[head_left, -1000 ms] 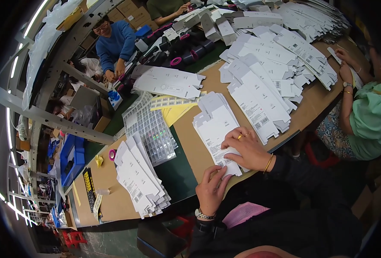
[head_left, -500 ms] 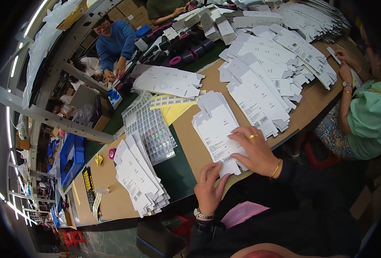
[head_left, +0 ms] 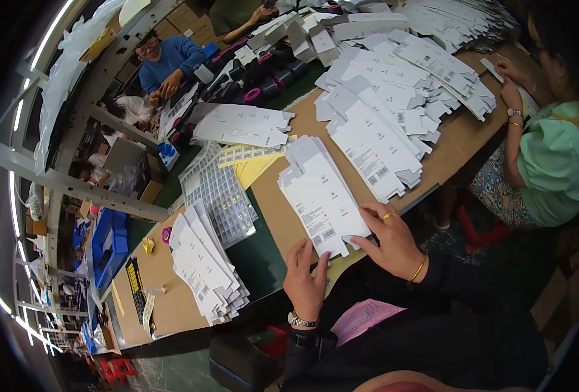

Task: The person picks up a flat cardboard box and a yellow sheet of stickers, peels a barcode sticker from the sheet, and presses it onto the box. They then pick up a small holographic sticker from a grid and apply it to the same box before setting it aside.

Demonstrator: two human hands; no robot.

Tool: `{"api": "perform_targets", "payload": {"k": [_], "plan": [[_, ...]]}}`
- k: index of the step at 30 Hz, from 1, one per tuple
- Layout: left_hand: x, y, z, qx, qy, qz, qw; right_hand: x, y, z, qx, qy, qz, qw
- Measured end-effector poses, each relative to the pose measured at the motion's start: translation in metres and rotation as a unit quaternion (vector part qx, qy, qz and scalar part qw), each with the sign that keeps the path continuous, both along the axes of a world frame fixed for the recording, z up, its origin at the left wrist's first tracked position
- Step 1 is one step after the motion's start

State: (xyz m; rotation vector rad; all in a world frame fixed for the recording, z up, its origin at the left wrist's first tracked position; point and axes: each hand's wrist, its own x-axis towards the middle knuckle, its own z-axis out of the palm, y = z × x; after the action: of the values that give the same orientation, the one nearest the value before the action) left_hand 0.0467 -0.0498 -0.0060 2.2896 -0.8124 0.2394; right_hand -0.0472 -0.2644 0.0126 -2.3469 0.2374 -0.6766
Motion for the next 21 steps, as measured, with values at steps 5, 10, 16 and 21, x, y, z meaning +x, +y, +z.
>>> {"api": "perform_targets", "payload": {"k": [5, 10, 16, 21], "plan": [[-0.002, 0.000, 0.000, -0.013, 0.008, -0.002, 1.000, -0.003, 0.007, 0.009, 0.214, 0.021, 0.029, 0.976], [0.000, 0.004, -0.001, -0.069, 0.006, -0.021, 0.997, 0.022, 0.000, 0.015, 0.425, -0.021, 0.059, 0.903], [-0.016, 0.012, 0.021, -0.103, 0.034, 0.027, 0.994, 0.089, -0.018, 0.107, 0.437, -0.159, 0.158, 0.871], [-0.020, 0.010, 0.016, -0.079, 0.026, 0.012, 0.996, 0.097, -0.015, 0.130, 0.423, -0.190, 0.200, 0.863]]}}
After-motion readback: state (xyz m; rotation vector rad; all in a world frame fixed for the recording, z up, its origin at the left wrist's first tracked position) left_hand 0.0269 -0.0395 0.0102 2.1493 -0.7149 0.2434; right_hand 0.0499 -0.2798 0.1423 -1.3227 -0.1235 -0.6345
